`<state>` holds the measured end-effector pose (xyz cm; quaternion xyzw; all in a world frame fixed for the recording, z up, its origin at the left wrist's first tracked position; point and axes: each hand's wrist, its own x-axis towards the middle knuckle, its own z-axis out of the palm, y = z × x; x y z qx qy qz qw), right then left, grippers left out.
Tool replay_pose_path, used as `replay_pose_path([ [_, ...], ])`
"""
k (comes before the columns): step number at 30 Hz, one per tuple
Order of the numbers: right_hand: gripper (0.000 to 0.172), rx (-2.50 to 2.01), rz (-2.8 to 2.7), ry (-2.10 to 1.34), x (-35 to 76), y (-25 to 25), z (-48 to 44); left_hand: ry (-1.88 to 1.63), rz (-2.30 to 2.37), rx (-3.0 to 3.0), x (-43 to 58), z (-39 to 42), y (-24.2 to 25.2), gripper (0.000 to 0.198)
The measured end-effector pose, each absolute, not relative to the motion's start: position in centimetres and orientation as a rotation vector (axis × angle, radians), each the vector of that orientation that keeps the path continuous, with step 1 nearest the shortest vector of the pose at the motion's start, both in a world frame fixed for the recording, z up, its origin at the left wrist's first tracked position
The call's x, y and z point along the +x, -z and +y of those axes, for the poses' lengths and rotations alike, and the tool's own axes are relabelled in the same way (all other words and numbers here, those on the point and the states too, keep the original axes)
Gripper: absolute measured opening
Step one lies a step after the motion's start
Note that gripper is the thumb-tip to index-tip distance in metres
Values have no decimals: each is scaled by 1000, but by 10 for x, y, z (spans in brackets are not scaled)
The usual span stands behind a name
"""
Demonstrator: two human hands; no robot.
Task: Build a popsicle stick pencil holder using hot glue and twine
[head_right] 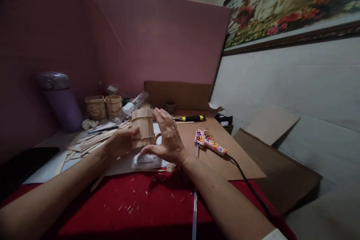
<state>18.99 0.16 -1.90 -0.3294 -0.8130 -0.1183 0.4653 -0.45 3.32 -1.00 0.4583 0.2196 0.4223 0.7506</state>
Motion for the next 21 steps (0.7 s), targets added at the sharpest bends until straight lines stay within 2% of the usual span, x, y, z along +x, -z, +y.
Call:
replay_pose_path([
  [4,124,-808,-2063,287,191,17,3,-865,503,1032,-4,27,9,51],
  [14,122,-708,-2194,249,196,11,1,-824,492,1019,-1,15,5,52],
  [21,127,-714,-2264,356,197,5,-4,-796,478,1027,1,16,9,38],
])
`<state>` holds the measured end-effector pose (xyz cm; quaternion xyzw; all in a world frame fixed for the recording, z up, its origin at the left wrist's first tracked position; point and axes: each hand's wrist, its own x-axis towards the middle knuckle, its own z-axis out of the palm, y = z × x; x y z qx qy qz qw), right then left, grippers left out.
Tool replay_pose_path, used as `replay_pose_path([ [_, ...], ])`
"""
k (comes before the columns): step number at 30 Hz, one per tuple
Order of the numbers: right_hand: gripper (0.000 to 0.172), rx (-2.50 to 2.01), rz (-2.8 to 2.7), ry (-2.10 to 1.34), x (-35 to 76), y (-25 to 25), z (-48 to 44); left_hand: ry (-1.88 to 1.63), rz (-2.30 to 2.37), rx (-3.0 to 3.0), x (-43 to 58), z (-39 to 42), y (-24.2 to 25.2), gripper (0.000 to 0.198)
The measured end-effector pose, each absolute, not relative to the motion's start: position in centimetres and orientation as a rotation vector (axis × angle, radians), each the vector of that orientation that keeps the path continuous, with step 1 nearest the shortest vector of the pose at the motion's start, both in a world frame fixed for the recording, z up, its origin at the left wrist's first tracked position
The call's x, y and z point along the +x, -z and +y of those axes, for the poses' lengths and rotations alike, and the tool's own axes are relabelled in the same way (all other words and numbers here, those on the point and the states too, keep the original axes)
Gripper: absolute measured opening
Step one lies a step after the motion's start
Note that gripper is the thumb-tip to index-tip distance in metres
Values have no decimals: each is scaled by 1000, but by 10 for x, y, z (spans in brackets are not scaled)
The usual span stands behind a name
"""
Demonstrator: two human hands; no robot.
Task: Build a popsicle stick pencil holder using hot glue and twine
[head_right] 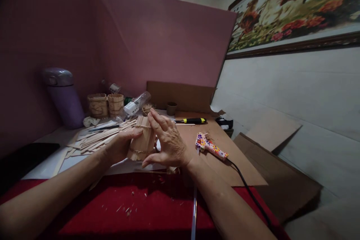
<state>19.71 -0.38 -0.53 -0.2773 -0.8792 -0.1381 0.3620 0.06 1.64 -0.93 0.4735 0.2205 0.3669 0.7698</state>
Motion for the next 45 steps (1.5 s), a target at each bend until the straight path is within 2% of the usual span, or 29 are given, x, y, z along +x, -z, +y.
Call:
replay_pose_path([
  [19,121,-737,-2287,320,195,-1,-12,-988,567,1045,14,4,7,58],
  [26,123,-720,-2280,341,196,0,-8,-998,609,1031,16,1,4,54],
  [30,122,-682,-2275,251,197,1,-7,-994,627,1075,16,0,4,58],
  [32,110,-664,-2229,146,196,3,-8,-1017,629,1114,15,1,4,60],
  [36,58,-696,-2023,-27,190,9,-10,-1124,606,1184,14,9,7,61],
  [38,41,-744,-1892,-53,188,11,-10,-1175,595,1258,13,14,10,61],
  [40,34,-783,-1786,-48,187,12,-10,-1196,597,1329,11,18,12,62],
  [45,28,-795,-1752,-27,187,5,-12,-1172,648,1453,10,20,14,62],
])
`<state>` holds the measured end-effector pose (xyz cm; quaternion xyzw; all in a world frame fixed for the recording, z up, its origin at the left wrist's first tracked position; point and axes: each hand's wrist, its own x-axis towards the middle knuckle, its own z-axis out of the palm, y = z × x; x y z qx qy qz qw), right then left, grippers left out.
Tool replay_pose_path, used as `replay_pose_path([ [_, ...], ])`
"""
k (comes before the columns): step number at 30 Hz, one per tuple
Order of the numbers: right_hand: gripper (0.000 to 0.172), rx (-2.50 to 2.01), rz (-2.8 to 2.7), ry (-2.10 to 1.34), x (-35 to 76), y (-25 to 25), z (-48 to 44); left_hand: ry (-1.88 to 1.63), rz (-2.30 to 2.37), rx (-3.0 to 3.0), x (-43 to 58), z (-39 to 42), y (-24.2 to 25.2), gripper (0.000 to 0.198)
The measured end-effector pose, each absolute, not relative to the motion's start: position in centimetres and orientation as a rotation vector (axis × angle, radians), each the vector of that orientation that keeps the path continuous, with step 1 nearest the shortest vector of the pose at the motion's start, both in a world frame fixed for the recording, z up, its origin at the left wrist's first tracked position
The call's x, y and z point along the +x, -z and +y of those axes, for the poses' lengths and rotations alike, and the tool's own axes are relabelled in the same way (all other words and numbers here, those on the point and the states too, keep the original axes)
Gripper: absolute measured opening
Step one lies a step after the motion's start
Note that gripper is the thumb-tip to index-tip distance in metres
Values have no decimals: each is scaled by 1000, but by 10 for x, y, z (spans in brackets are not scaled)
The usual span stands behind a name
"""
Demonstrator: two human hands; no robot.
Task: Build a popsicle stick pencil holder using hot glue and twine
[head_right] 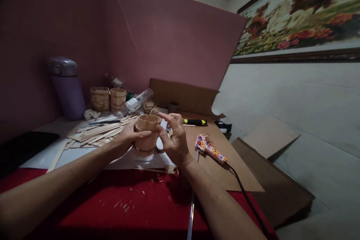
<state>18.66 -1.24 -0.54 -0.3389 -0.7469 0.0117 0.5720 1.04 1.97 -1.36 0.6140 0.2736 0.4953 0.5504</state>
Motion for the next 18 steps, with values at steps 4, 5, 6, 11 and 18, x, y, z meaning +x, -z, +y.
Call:
replay_pose_path([
  [4,14,-750,-1826,-44,187,3,-15,-1145,656,1539,12,16,10,59],
  [5,12,-746,-1841,-53,187,3,-15,-1134,657,1549,12,15,10,58],
  [6,11,-748,-1850,-60,187,4,-15,-1125,659,1553,12,14,9,58],
  [11,7,-765,-1853,-91,189,3,-15,-1109,669,1584,10,13,6,57],
  [18,10,-758,-1843,-213,187,2,-16,-1076,638,1584,11,13,6,57],
])
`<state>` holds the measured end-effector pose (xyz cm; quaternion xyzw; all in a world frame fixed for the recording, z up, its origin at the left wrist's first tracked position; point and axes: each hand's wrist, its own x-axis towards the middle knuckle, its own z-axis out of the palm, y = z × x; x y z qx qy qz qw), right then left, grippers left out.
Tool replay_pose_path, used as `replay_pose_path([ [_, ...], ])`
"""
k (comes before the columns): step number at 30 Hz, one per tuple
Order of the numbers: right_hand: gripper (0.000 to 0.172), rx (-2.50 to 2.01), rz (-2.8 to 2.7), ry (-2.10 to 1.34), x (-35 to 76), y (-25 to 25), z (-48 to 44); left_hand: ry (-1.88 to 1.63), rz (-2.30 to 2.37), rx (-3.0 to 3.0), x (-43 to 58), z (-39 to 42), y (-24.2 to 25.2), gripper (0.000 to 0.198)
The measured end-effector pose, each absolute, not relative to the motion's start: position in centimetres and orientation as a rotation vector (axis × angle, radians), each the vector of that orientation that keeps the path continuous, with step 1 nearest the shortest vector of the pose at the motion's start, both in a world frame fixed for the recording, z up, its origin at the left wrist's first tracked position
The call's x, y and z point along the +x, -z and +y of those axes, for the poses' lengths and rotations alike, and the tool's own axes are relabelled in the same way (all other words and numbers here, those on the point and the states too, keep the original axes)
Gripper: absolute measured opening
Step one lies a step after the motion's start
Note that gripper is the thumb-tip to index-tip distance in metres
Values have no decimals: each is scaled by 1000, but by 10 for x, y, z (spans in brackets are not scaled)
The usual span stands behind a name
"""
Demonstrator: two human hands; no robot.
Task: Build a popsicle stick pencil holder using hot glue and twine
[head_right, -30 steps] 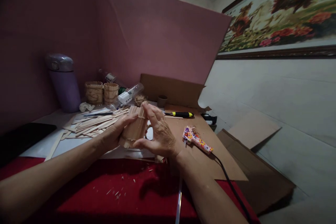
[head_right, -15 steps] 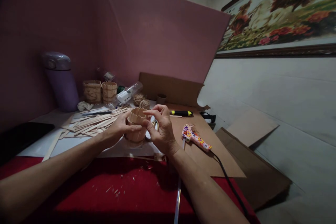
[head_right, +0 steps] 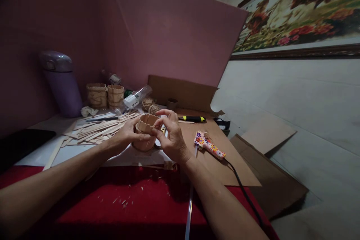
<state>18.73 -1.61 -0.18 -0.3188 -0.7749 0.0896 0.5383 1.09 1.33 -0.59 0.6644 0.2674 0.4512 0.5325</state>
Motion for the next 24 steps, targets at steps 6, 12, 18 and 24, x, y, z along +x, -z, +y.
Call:
replay_pose_path([
  [6,12,-748,-1817,-301,187,4,-12,-1086,651,1601,11,15,6,59],
  [12,11,-757,-1806,-288,188,2,-12,-1104,642,1599,11,14,6,57],
  [18,10,-757,-1808,-249,188,0,-14,-1088,614,1578,12,15,9,58],
  [24,14,-755,-1769,-322,186,4,-11,-1089,601,1553,12,16,12,57],
])
